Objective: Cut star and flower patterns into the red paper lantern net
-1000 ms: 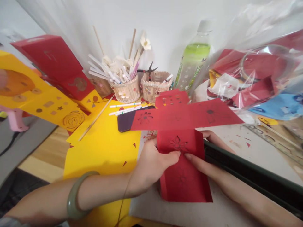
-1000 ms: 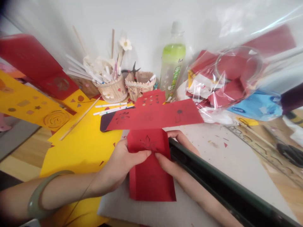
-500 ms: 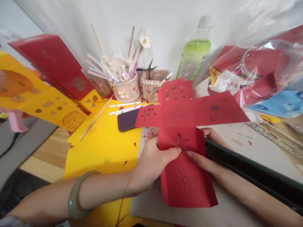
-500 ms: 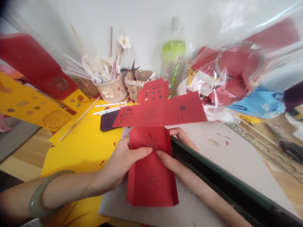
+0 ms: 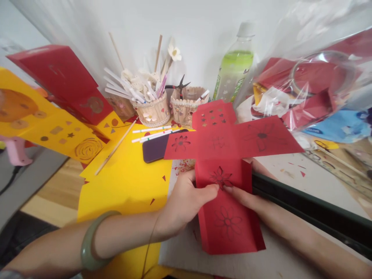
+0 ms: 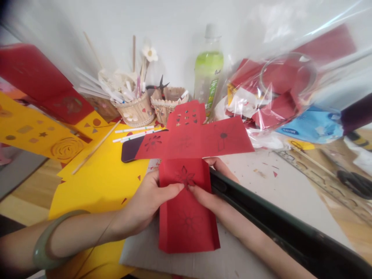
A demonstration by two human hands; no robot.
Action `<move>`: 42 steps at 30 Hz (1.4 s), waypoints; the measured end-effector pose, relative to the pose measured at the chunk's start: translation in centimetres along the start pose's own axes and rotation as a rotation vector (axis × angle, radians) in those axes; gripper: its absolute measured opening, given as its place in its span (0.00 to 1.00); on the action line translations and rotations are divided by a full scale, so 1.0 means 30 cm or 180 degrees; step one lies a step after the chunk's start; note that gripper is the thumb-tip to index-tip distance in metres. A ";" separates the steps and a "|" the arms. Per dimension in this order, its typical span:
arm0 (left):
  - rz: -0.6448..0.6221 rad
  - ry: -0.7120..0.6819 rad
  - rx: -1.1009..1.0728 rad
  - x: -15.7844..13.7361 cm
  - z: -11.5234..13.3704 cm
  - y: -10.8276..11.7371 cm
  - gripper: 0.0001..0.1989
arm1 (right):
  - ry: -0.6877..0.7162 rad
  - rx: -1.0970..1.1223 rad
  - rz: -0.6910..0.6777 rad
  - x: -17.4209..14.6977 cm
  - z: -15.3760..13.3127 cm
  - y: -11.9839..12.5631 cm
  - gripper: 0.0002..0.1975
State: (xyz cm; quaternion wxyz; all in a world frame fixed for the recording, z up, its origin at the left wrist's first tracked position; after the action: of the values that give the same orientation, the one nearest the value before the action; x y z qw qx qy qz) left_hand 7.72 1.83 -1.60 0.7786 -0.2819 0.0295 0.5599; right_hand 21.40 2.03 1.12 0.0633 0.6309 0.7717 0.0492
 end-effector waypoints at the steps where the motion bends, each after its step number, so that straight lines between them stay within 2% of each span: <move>1: -0.0017 -0.0008 0.0007 -0.001 0.001 -0.001 0.09 | -0.0042 0.0067 -0.0006 -0.001 0.001 -0.003 0.12; 13: -0.0275 -0.0327 0.0554 -0.004 0.026 -0.016 0.09 | -0.0516 0.0834 -0.0207 -0.003 0.027 -0.017 0.11; 20: -0.0307 -0.0390 0.0553 -0.002 0.020 -0.020 0.07 | -0.0608 0.0850 0.0017 -0.013 0.046 -0.013 0.21; 25: -0.0312 -0.0361 0.0528 -0.002 0.016 -0.026 0.06 | -0.0763 0.0836 0.0100 -0.016 0.070 -0.018 0.24; 30: -0.0358 -0.0402 0.0459 0.002 0.016 -0.034 0.06 | -0.0716 0.0655 0.0145 -0.015 0.072 -0.015 0.22; 36: -0.0292 -0.0276 0.0212 -0.001 0.007 -0.017 0.08 | -0.0278 -0.0148 0.0294 -0.006 0.002 0.006 0.14; 42: -0.0089 -0.0073 -0.0096 0.002 -0.010 0.006 0.12 | -0.0490 0.0265 0.0224 -0.009 0.031 0.007 0.15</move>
State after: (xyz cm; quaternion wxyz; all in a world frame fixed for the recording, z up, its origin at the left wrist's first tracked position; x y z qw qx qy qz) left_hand 7.67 1.80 -1.94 0.7823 -0.2875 0.0081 0.5525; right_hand 21.80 1.81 0.26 0.0944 0.6617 0.7433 -0.0293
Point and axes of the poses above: each hand's wrist, its own x-axis towards the middle knuckle, its own y-axis out of the back of the hand, z = x × y, the point moved 6 cm from there along x, towards the middle knuckle, and after that the axes turned 6 degrees about -z, right-handed, at the moved point
